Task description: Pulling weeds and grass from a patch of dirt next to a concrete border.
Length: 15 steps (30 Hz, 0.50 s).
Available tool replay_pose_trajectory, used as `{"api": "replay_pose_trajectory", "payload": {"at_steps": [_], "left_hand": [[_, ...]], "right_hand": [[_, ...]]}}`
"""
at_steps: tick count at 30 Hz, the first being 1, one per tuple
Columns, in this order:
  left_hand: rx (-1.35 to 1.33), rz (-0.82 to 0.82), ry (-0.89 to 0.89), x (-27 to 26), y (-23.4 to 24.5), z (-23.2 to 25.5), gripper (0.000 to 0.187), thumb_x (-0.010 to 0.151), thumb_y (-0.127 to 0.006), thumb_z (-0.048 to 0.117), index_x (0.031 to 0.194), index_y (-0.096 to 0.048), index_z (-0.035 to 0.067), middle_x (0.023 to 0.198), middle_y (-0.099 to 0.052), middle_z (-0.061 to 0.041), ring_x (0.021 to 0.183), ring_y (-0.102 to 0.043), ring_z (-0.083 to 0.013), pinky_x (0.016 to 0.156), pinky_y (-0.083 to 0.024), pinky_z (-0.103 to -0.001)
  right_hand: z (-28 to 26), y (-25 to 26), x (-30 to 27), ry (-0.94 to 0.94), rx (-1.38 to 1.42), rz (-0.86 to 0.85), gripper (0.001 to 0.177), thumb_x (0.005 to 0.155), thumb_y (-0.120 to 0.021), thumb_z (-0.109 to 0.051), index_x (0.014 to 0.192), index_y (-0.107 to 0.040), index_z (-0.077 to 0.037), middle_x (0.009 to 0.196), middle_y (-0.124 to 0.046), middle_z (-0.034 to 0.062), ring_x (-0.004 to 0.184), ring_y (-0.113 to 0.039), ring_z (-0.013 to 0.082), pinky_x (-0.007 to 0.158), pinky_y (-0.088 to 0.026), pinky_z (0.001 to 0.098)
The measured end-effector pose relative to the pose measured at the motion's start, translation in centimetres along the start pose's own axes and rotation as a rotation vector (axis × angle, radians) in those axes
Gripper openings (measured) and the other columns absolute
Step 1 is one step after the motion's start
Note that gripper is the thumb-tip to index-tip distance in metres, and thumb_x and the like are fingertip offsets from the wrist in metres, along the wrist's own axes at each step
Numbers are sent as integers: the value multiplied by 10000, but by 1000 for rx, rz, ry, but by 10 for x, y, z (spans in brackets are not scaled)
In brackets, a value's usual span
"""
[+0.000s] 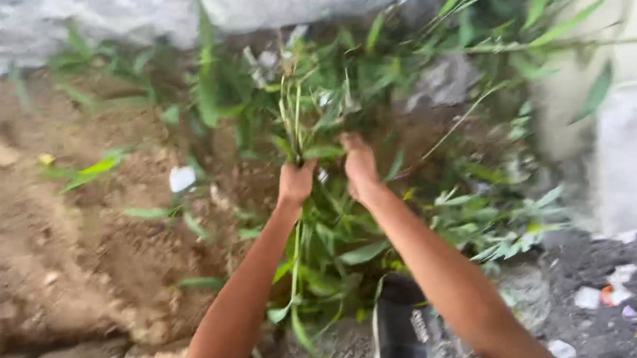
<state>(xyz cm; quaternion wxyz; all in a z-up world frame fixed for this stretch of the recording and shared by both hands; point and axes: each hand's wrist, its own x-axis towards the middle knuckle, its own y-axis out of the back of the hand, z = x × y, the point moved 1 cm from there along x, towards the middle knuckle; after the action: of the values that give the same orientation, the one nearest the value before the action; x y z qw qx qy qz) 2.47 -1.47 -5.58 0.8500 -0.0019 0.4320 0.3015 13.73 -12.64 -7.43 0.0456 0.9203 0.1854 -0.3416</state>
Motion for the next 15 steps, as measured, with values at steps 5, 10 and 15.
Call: {"api": "replay_pose_trajectory", "payload": {"at_steps": [5, 10, 15], "left_hand": [[-135, -49, 123, -14, -18, 31, 560, 1010, -608, 404, 1395, -526, 6, 1214, -625, -94, 1048, -608, -248, 883, -477, -447], [-146, -97, 62, -13, -18, 36, 669, 975, -711, 438, 1235, -609, -170, 1032, -694, -155, 843, -629, -201, 705, -526, -378], [-215, -62, -31, 23, 0, -1, 430, 990, -696, 294, 1049, -732, -130, 751, -620, -55, 573, -517, -126, 496, -418, -327]], "right_hand": [[-48, -10, -11, 49, 92, -100, 236, 1044, -517, -251, 1051, -638, -48, 959, -618, 63, 860, -590, 181, 825, -499, 365], [-71, -5, 2, 288, -235, -239, 172, 1021, -551, -221, 1023, -631, -69, 963, -640, 68, 824, -602, 164, 749, -501, 349], [-125, 29, 43, 702, -959, -15, 226, 967, -649, -289, 1056, -628, -83, 1072, -653, 99, 921, -631, 208, 727, -532, 367]]}}
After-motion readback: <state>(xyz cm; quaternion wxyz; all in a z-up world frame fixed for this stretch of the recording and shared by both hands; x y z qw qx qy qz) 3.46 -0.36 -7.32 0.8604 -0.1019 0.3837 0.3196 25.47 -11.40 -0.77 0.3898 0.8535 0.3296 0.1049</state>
